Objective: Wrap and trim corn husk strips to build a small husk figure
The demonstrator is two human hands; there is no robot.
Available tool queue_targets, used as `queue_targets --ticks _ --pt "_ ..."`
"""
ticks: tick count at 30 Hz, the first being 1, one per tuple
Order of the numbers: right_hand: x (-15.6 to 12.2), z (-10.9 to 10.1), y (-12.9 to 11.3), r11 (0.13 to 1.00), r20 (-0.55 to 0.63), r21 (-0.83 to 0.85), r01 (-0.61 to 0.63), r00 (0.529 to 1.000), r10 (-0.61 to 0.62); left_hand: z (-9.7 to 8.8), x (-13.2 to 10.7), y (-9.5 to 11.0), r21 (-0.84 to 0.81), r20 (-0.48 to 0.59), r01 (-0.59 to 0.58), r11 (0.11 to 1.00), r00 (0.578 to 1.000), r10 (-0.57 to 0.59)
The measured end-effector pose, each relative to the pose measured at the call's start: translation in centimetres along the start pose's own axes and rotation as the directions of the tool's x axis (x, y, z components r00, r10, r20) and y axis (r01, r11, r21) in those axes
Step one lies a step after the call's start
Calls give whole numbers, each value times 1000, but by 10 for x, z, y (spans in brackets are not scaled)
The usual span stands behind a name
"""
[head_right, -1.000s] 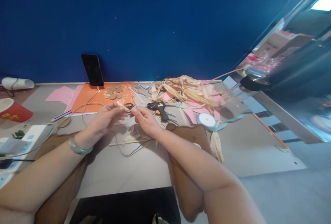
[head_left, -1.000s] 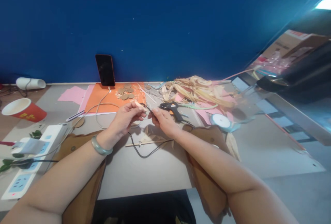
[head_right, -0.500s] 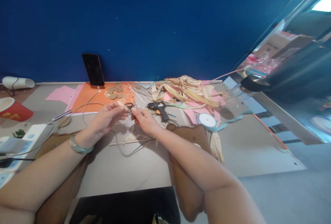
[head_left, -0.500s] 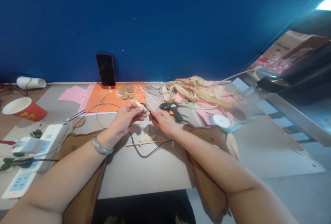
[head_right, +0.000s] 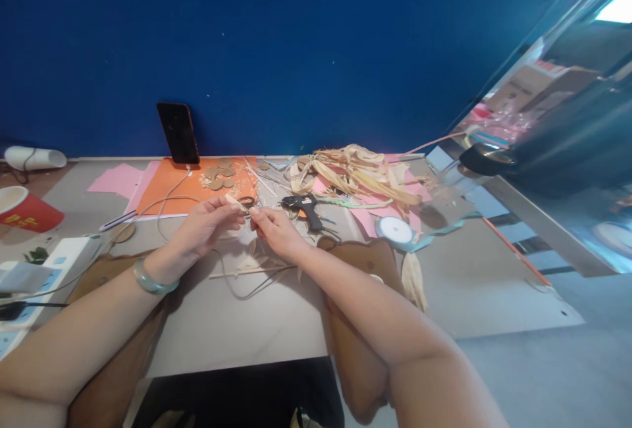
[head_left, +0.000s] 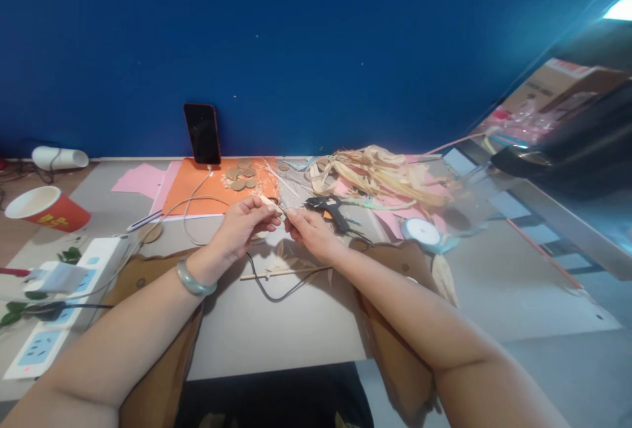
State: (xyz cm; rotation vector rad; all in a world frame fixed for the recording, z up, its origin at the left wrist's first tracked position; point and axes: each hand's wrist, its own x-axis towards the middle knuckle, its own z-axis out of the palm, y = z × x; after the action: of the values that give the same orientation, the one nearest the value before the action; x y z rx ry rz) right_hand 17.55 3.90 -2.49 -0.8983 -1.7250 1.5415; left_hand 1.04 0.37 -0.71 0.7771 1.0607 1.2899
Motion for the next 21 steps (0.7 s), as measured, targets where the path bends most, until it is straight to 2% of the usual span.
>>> queue_targets --ticks 21 --pt "-1 1 -2 1000 -3 -16 3 1000 -3 -1 -1 0 3 -5 -15 1000 1000 15"
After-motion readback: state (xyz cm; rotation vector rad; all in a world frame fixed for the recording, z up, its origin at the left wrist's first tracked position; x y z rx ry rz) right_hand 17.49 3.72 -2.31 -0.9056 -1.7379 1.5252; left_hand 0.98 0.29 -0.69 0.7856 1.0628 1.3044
